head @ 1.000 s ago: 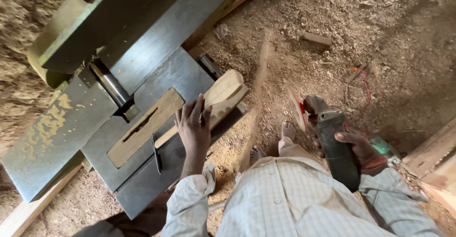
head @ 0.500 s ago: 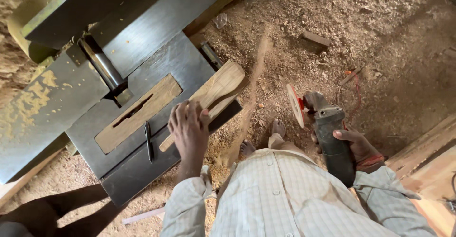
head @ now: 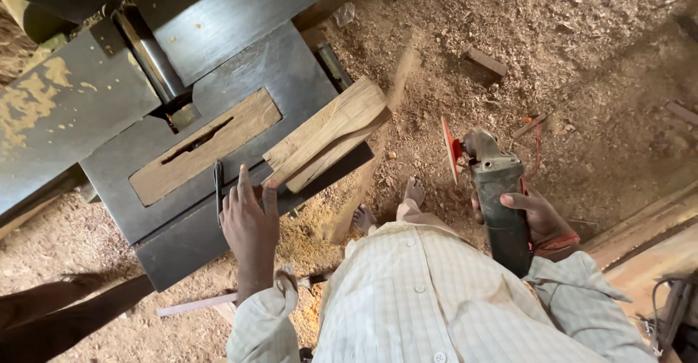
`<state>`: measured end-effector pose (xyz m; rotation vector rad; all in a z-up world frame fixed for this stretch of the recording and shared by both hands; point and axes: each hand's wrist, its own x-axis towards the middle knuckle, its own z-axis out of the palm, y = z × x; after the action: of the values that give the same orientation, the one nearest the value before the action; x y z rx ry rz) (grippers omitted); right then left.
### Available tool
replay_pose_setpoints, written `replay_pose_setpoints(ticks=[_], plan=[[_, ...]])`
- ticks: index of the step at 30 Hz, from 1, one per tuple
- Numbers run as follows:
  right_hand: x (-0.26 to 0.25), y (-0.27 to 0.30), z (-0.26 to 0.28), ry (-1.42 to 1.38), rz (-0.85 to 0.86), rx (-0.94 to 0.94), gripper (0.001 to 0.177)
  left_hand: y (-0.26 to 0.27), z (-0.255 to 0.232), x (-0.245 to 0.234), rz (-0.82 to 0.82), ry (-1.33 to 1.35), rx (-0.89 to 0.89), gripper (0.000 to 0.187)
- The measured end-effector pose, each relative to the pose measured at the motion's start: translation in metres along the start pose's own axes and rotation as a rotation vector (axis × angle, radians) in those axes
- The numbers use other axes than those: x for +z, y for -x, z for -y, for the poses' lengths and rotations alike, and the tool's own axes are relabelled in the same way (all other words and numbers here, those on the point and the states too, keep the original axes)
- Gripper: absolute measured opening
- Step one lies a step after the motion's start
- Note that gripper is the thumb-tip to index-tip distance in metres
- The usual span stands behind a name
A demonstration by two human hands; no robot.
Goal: The person uses an angle grinder with a sanding disc to smooth the edges and surfaces of a wooden spatula. They hold the spatula with one hand and operate the grinder with the other, repeatedly turning the spatula to access different sides.
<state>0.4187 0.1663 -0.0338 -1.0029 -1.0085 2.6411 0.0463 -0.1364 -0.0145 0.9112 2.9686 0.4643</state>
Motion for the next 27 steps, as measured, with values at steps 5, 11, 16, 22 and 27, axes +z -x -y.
replay_pose_setpoints(ticks=[5, 11, 16, 22, 27], plan=[[0.01, 0.002, 0.005, 0.176, -0.082, -0.106, 0.058, 0.0, 0.002, -0.006, 0.151, 0.111, -0.047, 0.061], [0.042, 0.003, 0.027, 0.836, -0.273, -0.246, 0.058, 0.03, -0.015, 0.001, 0.485, 0.254, -0.179, 0.051], [0.098, 0.009, 0.052, 1.08, -0.193, -0.249, 0.058, 0.056, -0.023, 0.004, 0.42, 0.406, -0.194, 0.049], [0.169, -0.005, 0.063, 1.477, -0.038, -0.157, 0.08, 0.069, -0.014, 0.001, 0.32, 0.42, -0.172, 0.048], [0.21, -0.014, 0.058, 1.601, 0.046, -0.227, 0.09, 0.071, -0.007, 0.004, 0.273, 0.422, -0.137, 0.044]])
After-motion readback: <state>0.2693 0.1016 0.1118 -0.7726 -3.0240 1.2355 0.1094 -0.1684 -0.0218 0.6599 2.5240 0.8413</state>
